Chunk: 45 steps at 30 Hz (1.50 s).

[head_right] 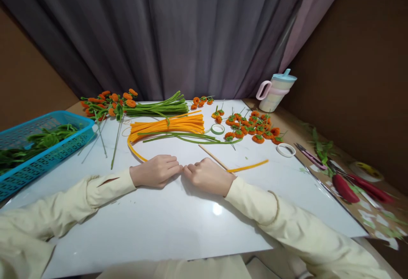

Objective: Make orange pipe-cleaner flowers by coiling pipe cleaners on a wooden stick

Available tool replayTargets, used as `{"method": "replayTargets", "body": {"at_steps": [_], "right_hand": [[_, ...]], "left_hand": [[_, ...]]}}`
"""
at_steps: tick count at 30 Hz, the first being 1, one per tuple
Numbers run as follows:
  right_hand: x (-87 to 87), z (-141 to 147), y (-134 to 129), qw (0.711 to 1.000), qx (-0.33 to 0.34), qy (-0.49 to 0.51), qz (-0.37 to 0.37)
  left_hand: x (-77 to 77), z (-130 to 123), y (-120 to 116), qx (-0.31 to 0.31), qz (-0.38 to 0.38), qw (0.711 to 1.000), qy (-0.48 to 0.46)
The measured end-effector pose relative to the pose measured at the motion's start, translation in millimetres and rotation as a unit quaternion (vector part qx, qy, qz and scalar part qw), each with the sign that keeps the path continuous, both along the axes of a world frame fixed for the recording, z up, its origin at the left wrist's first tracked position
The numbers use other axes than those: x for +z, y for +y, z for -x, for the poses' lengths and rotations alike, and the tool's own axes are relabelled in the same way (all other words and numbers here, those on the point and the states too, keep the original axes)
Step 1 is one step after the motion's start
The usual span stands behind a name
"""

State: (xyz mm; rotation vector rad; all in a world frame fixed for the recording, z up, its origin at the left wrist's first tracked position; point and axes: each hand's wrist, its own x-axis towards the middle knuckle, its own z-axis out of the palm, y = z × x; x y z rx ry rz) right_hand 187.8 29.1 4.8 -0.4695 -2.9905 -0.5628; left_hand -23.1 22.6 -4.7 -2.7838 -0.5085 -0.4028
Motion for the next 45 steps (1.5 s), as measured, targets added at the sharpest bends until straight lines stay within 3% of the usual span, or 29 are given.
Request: {"method": "replayTargets", "body": {"at_steps": [11, 23, 45], "right_hand": [[4.4, 2, -6, 0.997, -0.016, -0.040, -0.056], [-8.9, 2, 3, 0.997, 0.030, 0.011, -0.069], [-10.8, -1, 14, 0.995, 0.028, 0.090, 0.026]], "left_hand": [[0.9, 0, 0, 0.025, 0.014, 1.000, -0.004], [1.0, -1, 0, 0.036, 0.035, 0.999, 0.006], [0.1, 0, -1, 0.060, 0.064, 0.996, -0.025]]}}
